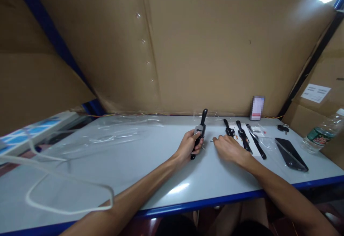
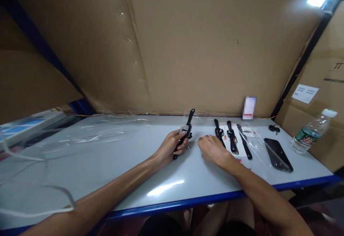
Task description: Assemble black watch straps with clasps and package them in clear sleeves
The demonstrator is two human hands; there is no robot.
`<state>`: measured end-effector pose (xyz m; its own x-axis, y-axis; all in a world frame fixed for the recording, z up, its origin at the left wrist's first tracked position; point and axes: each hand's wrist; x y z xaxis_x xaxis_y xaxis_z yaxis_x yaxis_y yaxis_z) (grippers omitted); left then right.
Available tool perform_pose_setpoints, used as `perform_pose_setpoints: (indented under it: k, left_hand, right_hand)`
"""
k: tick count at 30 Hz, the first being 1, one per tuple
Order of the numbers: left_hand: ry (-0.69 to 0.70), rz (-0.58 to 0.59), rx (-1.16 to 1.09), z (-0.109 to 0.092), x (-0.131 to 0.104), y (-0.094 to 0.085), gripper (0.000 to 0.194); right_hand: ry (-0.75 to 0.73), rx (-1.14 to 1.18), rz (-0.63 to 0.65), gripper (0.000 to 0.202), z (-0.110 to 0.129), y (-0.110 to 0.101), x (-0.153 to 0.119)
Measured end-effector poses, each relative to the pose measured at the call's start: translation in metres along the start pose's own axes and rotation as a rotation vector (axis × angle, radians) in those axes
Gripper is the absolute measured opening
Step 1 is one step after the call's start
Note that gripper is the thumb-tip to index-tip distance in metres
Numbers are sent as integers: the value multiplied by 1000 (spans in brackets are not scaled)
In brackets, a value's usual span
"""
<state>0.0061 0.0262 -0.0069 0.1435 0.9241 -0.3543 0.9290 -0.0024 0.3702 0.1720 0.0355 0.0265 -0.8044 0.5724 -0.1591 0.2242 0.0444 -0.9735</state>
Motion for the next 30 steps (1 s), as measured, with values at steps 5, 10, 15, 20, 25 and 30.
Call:
perform_pose_setpoints:
  k: [5, 10, 15, 20, 25, 30]
  left_hand:
    - [-19, -4, -34, 1, 2, -4, 18]
    - [-22, 26, -41, 2, 5, -7, 17]
    - [-33, 42, -35, 2, 3, -5, 16]
    - [-174, 117, -65, 1, 1, -1, 14]
    - [-308, 189, -85, 3, -1, 6, 5]
    - [-297, 174, -70, 8, -4, 12, 4]
  right_hand:
    - [14, 13, -12, 32, 1, -1, 0]
    - [38, -20, -68, 30, -2, -4, -1]
    - [69, 132, -168, 24, -25, -7, 2]
    - [104, 889, -718, 23, -44, -9, 10]
    - [82, 1307, -878, 27, -35, 6, 23]
    - [146, 1069, -971, 17, -26, 19, 32]
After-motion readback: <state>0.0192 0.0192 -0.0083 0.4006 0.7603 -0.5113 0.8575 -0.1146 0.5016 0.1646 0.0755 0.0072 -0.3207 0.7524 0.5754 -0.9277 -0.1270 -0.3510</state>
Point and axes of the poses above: each hand's wrist, its own x-axis towards the middle knuckle, its own y-axis out of the palm, z = x × y, and after that the axes turned 15 degrees about -y, right-handed
